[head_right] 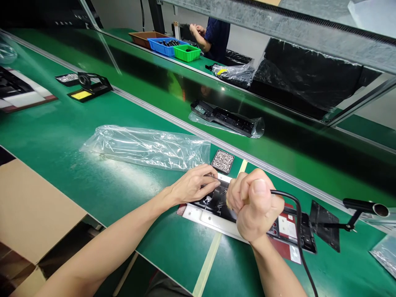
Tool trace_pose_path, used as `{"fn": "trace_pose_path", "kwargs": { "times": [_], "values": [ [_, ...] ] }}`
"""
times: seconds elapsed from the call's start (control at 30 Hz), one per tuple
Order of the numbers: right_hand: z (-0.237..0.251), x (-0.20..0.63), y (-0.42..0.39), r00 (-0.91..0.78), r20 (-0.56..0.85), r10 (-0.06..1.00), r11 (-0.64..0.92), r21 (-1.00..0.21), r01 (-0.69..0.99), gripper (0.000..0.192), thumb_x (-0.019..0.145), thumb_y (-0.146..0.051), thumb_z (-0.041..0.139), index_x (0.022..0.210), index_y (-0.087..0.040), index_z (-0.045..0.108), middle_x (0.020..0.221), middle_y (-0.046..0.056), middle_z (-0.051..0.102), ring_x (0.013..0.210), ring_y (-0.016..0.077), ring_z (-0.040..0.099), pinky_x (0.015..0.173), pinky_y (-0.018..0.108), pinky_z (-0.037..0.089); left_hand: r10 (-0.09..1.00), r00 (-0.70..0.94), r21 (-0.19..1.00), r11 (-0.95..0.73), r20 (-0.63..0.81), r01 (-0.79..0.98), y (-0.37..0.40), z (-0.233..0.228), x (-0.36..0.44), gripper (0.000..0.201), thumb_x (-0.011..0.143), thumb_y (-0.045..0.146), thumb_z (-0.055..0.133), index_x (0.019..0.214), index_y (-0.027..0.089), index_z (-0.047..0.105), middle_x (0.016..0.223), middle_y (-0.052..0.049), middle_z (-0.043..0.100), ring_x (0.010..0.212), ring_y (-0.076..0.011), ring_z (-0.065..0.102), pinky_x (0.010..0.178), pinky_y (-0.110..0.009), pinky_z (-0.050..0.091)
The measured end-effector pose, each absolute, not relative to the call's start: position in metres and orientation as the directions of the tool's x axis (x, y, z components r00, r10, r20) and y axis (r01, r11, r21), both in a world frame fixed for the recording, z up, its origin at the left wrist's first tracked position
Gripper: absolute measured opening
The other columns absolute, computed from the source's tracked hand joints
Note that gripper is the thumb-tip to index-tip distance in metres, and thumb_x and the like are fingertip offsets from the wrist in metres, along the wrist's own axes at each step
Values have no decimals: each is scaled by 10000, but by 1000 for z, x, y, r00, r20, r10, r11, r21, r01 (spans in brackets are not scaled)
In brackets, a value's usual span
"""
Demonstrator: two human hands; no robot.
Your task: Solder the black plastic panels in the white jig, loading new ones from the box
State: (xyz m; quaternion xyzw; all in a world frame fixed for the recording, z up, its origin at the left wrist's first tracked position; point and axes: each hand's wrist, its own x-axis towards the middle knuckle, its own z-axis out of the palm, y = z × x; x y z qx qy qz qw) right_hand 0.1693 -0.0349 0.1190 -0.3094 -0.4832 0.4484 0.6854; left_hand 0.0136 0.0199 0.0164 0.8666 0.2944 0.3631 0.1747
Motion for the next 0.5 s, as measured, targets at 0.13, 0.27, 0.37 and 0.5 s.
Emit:
{"fn": "trace_pose_path", "kwargs": {
  "times": [0.13, 0.27, 0.37, 0.5],
  "values": [
    [120, 169, -35, 137, 378, 916, 402, -861, -312, 457, 928, -405, 641, 576, -188, 446, 425, -64, 358, 326, 57, 265, 310, 171, 250, 635, 564, 514, -768, 528, 383, 20, 17, 14, 344, 1062, 272, 535, 832, 129, 747, 1054, -80, 696, 916, -198, 648, 876, -371, 530],
    [119, 169, -36, 145, 365, 920, 393, -859, -329, 457, 913, -409, 653, 569, -187, 451, 423, -66, 359, 324, 56, 264, 312, 172, 250, 638, 561, 514, -765, 527, 388, 19, 17, 14, 336, 1060, 273, 540, 838, 132, 750, 1053, -83, 698, 915, -196, 648, 869, -367, 535],
    [119, 169, -36, 147, 351, 925, 380, -861, -337, 457, 903, -417, 659, 566, -188, 452, 420, -67, 356, 323, 58, 264, 311, 172, 247, 641, 561, 515, -763, 524, 391, 19, 17, 14, 336, 1061, 278, 538, 844, 136, 753, 1053, -83, 700, 920, -195, 649, 871, -364, 540],
    [120, 168, -36, 160, 349, 923, 383, -866, -321, 461, 904, -428, 651, 567, -191, 442, 418, -68, 344, 324, 59, 258, 313, 173, 242, 639, 562, 512, -765, 525, 390, 19, 17, 14, 349, 1065, 283, 531, 844, 130, 755, 1055, -87, 700, 924, -199, 650, 866, -371, 543]
  ]
}}
